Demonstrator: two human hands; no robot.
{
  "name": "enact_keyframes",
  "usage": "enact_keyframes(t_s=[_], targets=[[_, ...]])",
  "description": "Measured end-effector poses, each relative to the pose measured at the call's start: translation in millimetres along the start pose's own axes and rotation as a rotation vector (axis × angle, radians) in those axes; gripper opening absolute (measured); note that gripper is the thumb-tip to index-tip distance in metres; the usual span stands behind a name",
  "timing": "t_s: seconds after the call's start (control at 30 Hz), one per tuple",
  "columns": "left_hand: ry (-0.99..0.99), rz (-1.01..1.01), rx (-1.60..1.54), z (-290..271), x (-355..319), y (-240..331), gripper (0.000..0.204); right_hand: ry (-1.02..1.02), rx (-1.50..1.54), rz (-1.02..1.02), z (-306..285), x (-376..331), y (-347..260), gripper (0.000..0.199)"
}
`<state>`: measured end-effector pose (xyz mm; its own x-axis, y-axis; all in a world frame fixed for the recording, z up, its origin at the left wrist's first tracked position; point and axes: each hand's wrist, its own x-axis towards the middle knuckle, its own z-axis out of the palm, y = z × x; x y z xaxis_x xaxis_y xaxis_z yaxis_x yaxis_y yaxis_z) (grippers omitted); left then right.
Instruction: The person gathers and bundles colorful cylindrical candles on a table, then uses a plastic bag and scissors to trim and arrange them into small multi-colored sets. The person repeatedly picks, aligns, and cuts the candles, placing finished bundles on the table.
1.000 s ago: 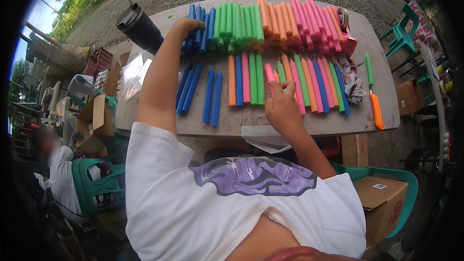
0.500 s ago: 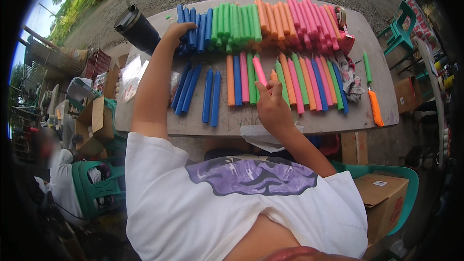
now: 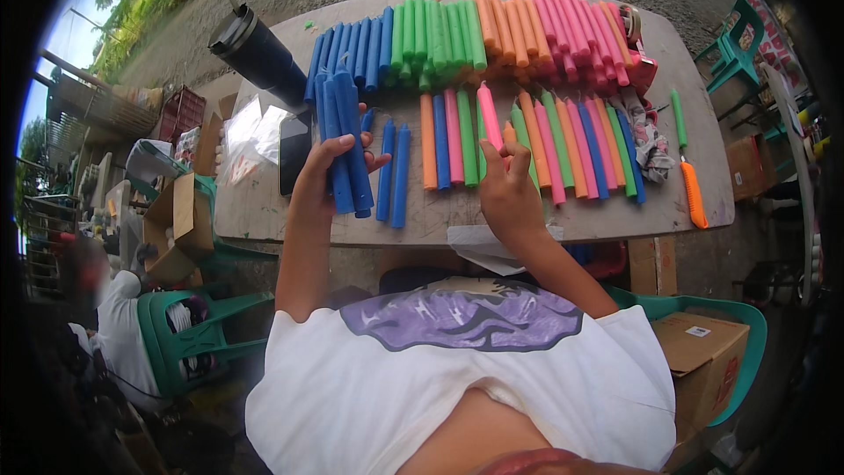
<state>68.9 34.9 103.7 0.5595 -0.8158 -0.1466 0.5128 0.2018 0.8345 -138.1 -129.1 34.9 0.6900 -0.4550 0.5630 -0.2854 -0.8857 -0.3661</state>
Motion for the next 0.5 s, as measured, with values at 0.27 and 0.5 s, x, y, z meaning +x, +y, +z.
enact_keyframes(t_s=[0.27,0.5], targets=[[0.029,-0.127,0.076,8,-22,-66,0.077,-0.143,-0.199,-0.012,-3,-2,9,0.045],[0.112,-0.067,0.213,3,-25,-56,0.078,-0.214,-0.274,0.008,-5,-3,4,0.046]])
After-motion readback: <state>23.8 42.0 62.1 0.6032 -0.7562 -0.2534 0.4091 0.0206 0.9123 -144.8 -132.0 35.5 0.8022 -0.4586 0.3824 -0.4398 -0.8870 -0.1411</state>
